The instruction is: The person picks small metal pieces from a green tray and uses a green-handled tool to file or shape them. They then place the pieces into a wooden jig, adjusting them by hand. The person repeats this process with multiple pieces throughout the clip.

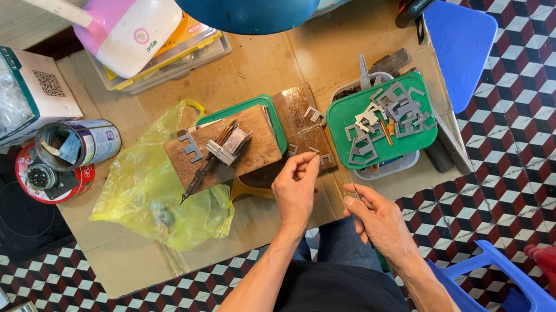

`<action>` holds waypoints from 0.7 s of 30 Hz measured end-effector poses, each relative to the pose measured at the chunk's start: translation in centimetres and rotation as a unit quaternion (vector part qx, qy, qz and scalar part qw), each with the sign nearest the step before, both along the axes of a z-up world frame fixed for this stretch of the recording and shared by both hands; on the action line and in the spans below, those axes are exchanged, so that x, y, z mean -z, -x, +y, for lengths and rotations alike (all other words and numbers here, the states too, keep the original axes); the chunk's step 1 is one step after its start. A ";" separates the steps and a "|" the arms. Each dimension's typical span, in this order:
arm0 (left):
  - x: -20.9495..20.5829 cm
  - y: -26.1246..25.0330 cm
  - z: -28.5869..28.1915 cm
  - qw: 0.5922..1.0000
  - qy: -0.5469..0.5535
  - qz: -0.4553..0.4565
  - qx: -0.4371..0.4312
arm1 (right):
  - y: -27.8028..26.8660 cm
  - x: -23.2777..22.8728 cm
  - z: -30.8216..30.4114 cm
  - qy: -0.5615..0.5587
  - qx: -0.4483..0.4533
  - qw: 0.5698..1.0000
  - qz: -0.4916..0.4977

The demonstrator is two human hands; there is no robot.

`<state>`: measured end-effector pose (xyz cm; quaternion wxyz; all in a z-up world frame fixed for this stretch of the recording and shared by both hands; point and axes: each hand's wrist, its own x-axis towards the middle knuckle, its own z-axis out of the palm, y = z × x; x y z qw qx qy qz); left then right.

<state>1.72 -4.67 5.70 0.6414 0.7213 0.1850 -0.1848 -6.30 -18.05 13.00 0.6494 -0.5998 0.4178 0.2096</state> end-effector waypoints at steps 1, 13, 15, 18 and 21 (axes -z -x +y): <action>1.6 -0.3 -0.6 0.999 -0.004 0.026 -0.022 | 0.1 0.2 0.1 0.000 -0.003 1.000 0.005; 9.1 2.5 0.6 0.994 -0.020 0.093 -0.052 | 1.7 1.1 -0.4 -0.011 0.007 0.999 0.037; 8.5 3.1 2.3 0.990 -0.090 0.084 -0.074 | 1.8 1.2 -0.6 -0.010 0.010 0.999 0.033; 9.2 2.4 2.4 0.988 -0.100 -0.006 -0.115 | 1.7 1.5 -0.7 -0.010 0.015 0.999 0.029; 10.8 1.9 1.5 0.974 -0.205 -0.030 -0.097 | 1.2 1.6 -0.4 0.018 -0.009 0.999 0.044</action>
